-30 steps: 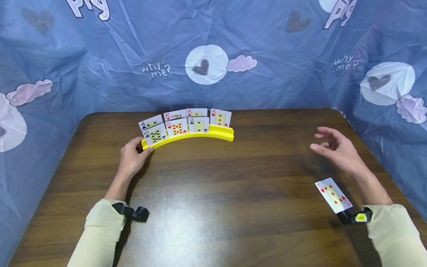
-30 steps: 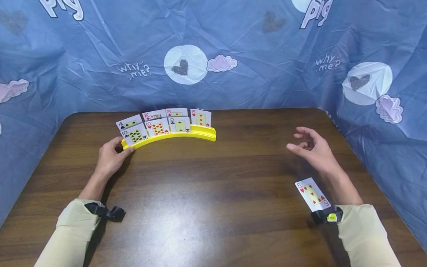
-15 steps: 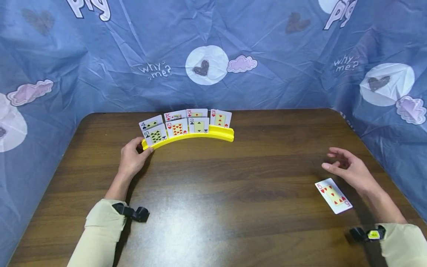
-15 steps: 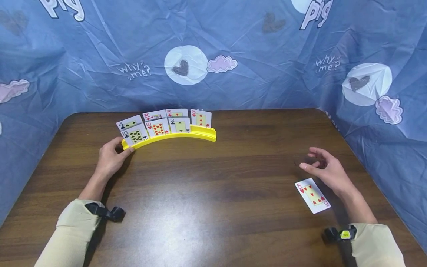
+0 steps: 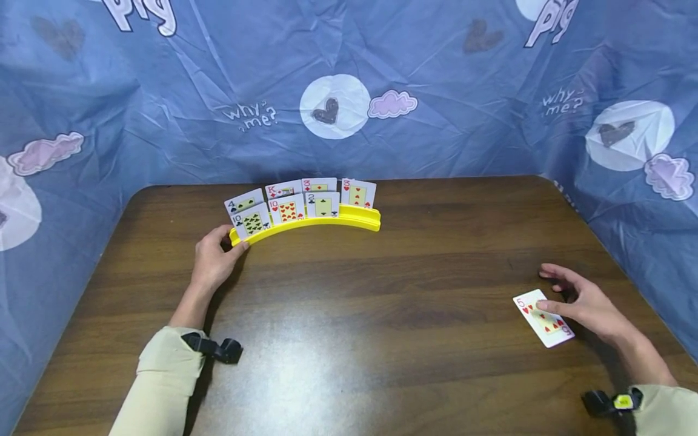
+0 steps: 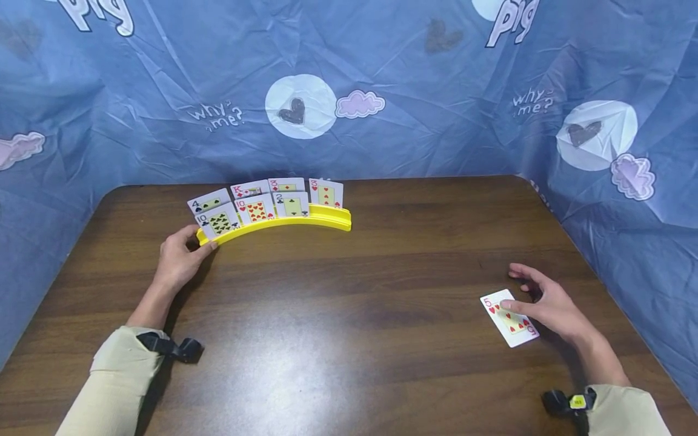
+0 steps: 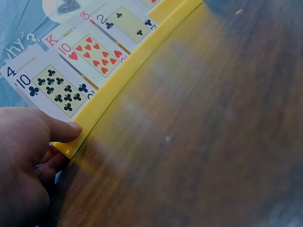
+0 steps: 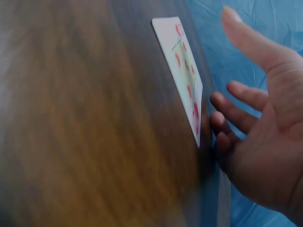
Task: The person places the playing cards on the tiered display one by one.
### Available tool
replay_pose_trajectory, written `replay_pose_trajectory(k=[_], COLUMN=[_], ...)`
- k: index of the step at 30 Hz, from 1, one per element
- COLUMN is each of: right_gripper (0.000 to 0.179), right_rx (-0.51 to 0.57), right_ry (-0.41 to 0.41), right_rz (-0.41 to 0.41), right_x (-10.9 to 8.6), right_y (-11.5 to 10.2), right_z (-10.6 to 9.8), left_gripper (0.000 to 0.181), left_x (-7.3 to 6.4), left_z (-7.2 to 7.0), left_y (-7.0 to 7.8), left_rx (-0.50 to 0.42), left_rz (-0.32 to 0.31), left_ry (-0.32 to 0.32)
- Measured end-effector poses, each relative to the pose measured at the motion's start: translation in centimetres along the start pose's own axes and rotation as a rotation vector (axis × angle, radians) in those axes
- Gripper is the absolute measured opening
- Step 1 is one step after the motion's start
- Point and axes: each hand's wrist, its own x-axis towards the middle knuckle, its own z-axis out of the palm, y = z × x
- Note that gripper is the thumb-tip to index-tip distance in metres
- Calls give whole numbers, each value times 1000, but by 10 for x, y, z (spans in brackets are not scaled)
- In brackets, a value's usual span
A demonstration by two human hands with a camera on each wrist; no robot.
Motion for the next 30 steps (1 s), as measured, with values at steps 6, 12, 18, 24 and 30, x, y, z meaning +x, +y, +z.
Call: replay_pose_trajectory(k=[6,12,18,24,30], right_gripper=[87,98,100,103,101], right_rx=[-70,-120,-213,-225,-239], right_ry=[-48,-54,-46,-67,-16], right_rz=[-75,-161,-155,-155,-206], right_x=[-14,-19,-18,-20,-20], right_y=[4,10,11,10,15], right_z=[-2,0,5,6,8], left_gripper=[37,38,38,38,38], left_x=[0,0,0,0,0], left_z=[2,2,0,-1,-1], left_y=[-1,-1,-1,1,2], left_rx=[-2,-3,-1,3,-2], left_rz=[3,2,3,-14,-23], left_ry=[1,2,8,-4,-8])
